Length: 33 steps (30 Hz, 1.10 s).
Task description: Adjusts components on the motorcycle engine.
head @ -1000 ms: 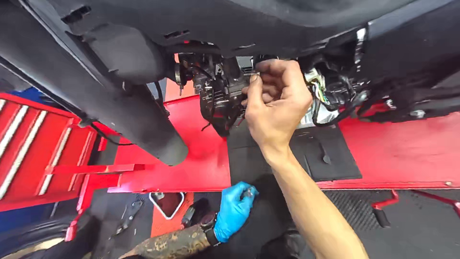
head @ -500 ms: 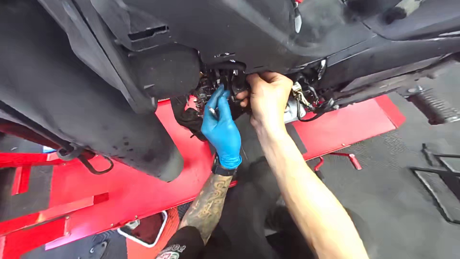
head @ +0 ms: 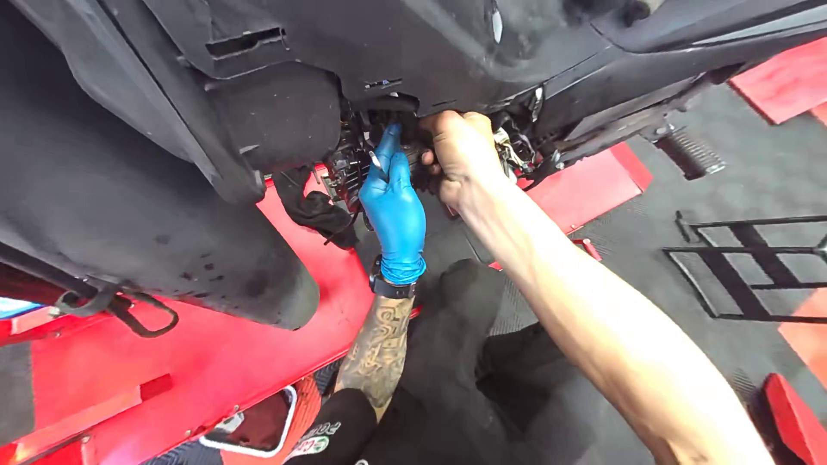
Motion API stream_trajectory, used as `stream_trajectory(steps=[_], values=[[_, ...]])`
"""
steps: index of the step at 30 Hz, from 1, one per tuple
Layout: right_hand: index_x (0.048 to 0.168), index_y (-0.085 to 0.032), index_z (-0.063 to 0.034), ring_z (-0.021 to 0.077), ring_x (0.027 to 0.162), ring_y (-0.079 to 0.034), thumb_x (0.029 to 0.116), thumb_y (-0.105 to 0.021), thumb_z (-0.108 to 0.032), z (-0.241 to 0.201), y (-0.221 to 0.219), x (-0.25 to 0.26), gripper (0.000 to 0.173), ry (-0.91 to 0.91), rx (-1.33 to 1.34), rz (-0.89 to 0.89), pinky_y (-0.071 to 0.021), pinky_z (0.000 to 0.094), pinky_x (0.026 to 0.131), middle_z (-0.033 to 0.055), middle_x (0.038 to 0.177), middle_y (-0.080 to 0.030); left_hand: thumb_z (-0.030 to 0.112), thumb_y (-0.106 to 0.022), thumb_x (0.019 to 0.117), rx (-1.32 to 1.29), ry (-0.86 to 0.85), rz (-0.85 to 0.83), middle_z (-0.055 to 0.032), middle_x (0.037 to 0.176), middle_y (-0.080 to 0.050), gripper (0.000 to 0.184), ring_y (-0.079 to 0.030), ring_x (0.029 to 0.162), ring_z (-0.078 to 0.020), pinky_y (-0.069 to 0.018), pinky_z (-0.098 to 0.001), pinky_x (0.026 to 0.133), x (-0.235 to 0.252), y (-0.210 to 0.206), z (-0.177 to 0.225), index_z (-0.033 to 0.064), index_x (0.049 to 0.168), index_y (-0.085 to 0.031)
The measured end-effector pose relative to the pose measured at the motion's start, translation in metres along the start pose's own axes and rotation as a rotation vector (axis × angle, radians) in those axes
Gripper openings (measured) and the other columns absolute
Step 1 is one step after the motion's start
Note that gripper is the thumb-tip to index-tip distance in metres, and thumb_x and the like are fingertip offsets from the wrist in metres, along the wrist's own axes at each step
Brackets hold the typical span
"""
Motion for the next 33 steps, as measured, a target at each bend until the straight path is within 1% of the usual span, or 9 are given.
stream_trajectory(steps=[2,5,8,12,17,21,23,28,33], values=[[0.084,-0.061,-0.0077,0.0096,0.041,-0.050,0.0906,-0.066,-0.004,0.000,0.001,0.000,0.010,0.027,-0.017,-0.004,-0.0397,0.0212,0.035,0.0048,0.063,-0.058,0.006,-0.045,0.1081,0.023,0.000,-0.036,-0.0079,0.147,-0.060,0.036,-0.057,0.135,-0.0148,-0.0465,-0.0336,0.113,-0.001,0.000,0.003,0.0011,0.139,-0.062],[0.085,-0.060,-0.0071,0.0092,0.040,-0.050,0.0906,-0.065,-0.003,0.000,0.001,0.001,0.009,0.054,-0.038,-0.022,-0.0407,0.0211,0.035,0.0047,0.063,-0.059,0.004,-0.043,0.1053,0.127,-0.002,-0.072,-0.0083,0.146,-0.061,0.042,-0.062,0.125,-0.0135,-0.0520,-0.0324,0.102,-0.002,-0.002,0.010,0.0037,0.145,-0.058],[0.083,-0.060,-0.0067,0.0090,0.040,-0.049,0.0921,-0.064,-0.002,0.002,0.002,0.002,0.011,0.090,-0.046,-0.046,-0.0420,0.0213,0.036,0.0040,0.062,-0.059,0.001,-0.044,0.1007,0.171,-0.001,-0.087,-0.0116,0.128,-0.068,0.045,-0.066,0.108,-0.0109,-0.0544,-0.0290,0.093,0.004,-0.007,0.014,0.0007,0.144,-0.056],[0.083,-0.063,-0.0056,0.0093,0.040,-0.050,0.0926,-0.066,-0.003,0.003,0.003,0.004,0.011,0.135,-0.050,-0.056,-0.0432,0.0217,0.037,0.0044,0.063,-0.060,-0.004,-0.042,0.0967,0.058,0.056,-0.092,-0.0129,0.128,-0.068,0.044,-0.064,0.116,-0.0084,-0.0510,-0.0256,0.102,0.015,-0.008,0.011,-0.0057,0.137,-0.060],[0.084,-0.064,-0.0044,0.0097,0.041,-0.052,0.1021,-0.056,-0.008,0.007,0.004,0.001,0.020,0.354,-0.114,-0.199,-0.0476,0.0247,0.038,0.0024,0.061,-0.060,-0.003,-0.041,0.0984,-0.010,0.078,-0.054,-0.0139,0.131,-0.067,0.042,-0.065,0.114,-0.0100,-0.0525,-0.0270,0.099,0.011,-0.005,0.006,-0.0054,0.135,-0.062],[0.104,-0.073,-0.0029,0.0062,0.076,-0.070,0.0847,-0.065,-0.005,0.012,0.007,-0.006,0.021,0.680,-0.375,-0.253,-0.0593,0.0260,0.066,0.0035,0.092,-0.075,0.006,-0.041,0.1073,0.078,0.023,-0.136,-0.0043,0.148,-0.059,0.043,-0.060,0.128,-0.0162,-0.0516,-0.0378,0.104,-0.004,0.005,0.003,0.0099,0.147,-0.058],[0.104,-0.073,-0.0026,0.0063,0.085,-0.073,0.0834,-0.073,-0.006,0.017,0.005,-0.005,0.021,0.795,-0.410,-0.162,-0.0611,0.0256,0.074,0.0054,0.098,-0.077,0.006,-0.042,0.1070,0.099,0.006,-0.148,-0.0019,0.150,-0.058,0.045,-0.059,0.131,-0.0162,-0.0509,-0.0393,0.106,-0.004,0.008,0.002,0.0122,0.149,-0.056],[0.096,-0.074,-0.0046,0.0032,0.071,-0.067,0.0849,-0.074,-0.009,0.023,0.000,-0.005,0.012,0.905,-0.404,-0.029,-0.0562,0.0231,0.064,0.0018,0.086,-0.076,0.000,-0.043,0.1034,0.090,0.007,-0.120,-0.0083,0.145,-0.061,0.046,-0.060,0.130,-0.0148,-0.0494,-0.0341,0.108,0.004,0.009,-0.001,0.0040,0.146,-0.057],[0.095,-0.075,-0.0068,0.0024,0.080,-0.073,0.0845,-0.076,-0.011,0.022,0.002,-0.005,0.011,0.902,-0.427,-0.018,-0.0609,0.0233,0.071,0.0009,0.089,-0.077,-0.005,-0.042,0.1001,0.150,-0.125,-0.175,-0.0133,0.142,-0.063,0.047,-0.062,0.128,-0.0168,-0.0497,-0.0331,0.109,0.009,0.010,0.001,-0.0005,0.144,-0.057]])
Point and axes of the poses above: each hand's wrist, its own x-axis towards the middle knuckle, its own y-axis out of the back of the hand, z = x × y, the point moved 4 cm from there along x, towards the middle knuckle
